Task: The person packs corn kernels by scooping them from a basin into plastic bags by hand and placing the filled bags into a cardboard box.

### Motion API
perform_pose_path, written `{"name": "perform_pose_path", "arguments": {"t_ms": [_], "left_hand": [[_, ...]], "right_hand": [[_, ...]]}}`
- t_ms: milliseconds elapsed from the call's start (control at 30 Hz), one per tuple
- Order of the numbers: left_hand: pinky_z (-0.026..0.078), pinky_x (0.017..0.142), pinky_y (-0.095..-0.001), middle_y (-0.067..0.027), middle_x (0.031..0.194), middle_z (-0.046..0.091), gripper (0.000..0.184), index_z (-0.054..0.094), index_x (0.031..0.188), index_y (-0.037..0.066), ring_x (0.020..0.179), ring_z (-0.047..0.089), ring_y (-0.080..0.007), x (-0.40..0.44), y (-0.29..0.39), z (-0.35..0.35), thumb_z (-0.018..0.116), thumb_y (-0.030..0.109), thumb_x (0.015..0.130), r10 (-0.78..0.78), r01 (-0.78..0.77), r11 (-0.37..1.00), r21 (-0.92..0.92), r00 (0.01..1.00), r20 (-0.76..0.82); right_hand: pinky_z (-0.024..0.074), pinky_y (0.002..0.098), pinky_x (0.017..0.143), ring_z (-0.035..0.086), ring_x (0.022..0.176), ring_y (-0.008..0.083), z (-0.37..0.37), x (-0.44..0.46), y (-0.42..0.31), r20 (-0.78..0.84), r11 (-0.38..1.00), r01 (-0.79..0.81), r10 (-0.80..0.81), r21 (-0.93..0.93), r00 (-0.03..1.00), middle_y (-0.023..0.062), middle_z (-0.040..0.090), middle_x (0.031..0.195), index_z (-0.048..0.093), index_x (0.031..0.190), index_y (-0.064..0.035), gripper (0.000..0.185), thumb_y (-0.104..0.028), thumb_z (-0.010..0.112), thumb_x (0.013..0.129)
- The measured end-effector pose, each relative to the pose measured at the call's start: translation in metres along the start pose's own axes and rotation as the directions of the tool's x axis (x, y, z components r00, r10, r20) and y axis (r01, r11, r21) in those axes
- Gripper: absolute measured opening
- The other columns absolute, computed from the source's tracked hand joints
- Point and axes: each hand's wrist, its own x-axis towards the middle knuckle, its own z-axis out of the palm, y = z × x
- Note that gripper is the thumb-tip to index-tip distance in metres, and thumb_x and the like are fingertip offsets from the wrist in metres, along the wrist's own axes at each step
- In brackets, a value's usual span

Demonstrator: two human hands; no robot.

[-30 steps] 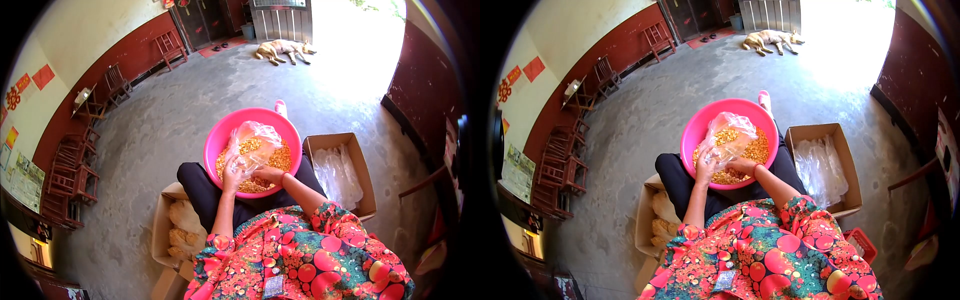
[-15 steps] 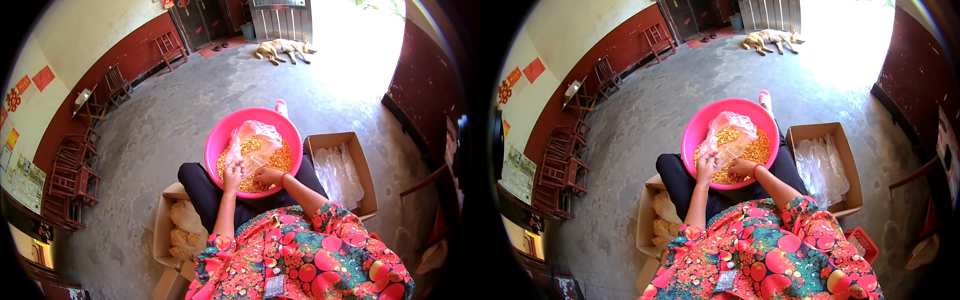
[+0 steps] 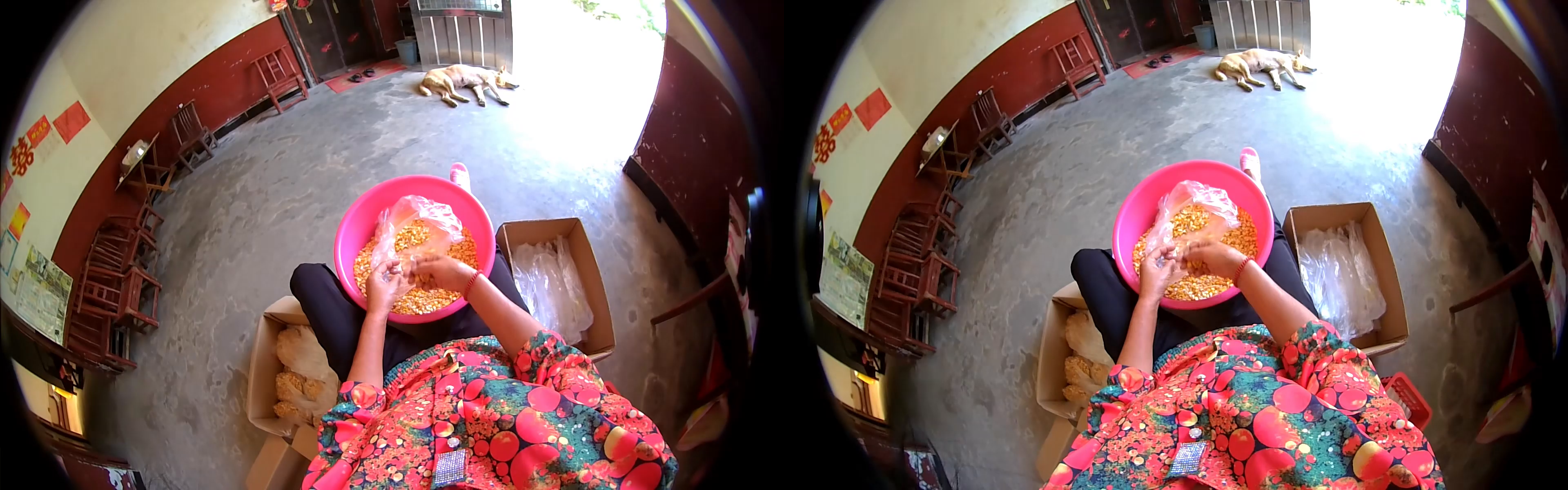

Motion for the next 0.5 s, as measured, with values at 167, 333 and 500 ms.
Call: {"name": "perform_pose_path", "arguments": {"t_ms": [167, 333, 500], "left_hand": [[0.041, 0.057, -0.0163, 0.0002, 0.074, 0.05, 0.026, 0.054, 0.096, -0.002, 0.063, 0.049, -0.0055, 0.001, -0.001, 0.0, 0.05, -0.003, 0.07, -0.024, 0.026, 0.997, -0.07, 0.999, 0.033], [0.042, 0.056, -0.0167, -0.0005, 0.074, 0.052, 0.027, 0.054, 0.097, -0.002, 0.061, 0.05, -0.0057, 0.0, -0.003, -0.001, 0.049, -0.004, 0.071, -0.017, 0.022, 0.996, -0.087, 0.998, 0.061], [0.043, 0.058, -0.0177, -0.0016, 0.076, 0.054, 0.025, 0.056, 0.094, -0.001, 0.065, 0.052, -0.0065, 0.002, -0.008, 0.0, 0.051, -0.004, 0.07, -0.038, 0.04, 0.998, -0.038, 0.998, 0.044]], "right_hand": [[0.044, 0.028, 0.073, 0.053, 0.088, 0.0183, 0.006, 0.021, -0.041, -0.258, 0.804, 0.307, -0.482, -0.509, 0.837, 0.0105, 0.056, 0.094, 0.054, 0.096, 0.0004, 0.024, -0.013, 0.051, 0.076], [0.0448, 0.0262, 0.07, 0.055, 0.081, 0.0167, -0.005, 0.024, -0.027, -0.439, 0.712, 0.228, -0.619, -0.664, 0.651, 0.0096, 0.057, 0.089, 0.055, 0.097, -0.0008, 0.025, -0.01, 0.048, 0.075], [0.0438, 0.0226, 0.045, 0.053, 0.05, 0.0096, -0.012, -0.006, -0.003, -0.283, 0.838, -0.034, -0.145, -0.545, 0.948, 0.0028, 0.058, 0.062, 0.061, 0.078, -0.0013, 0.018, -0.009, 0.046, 0.075]]}}
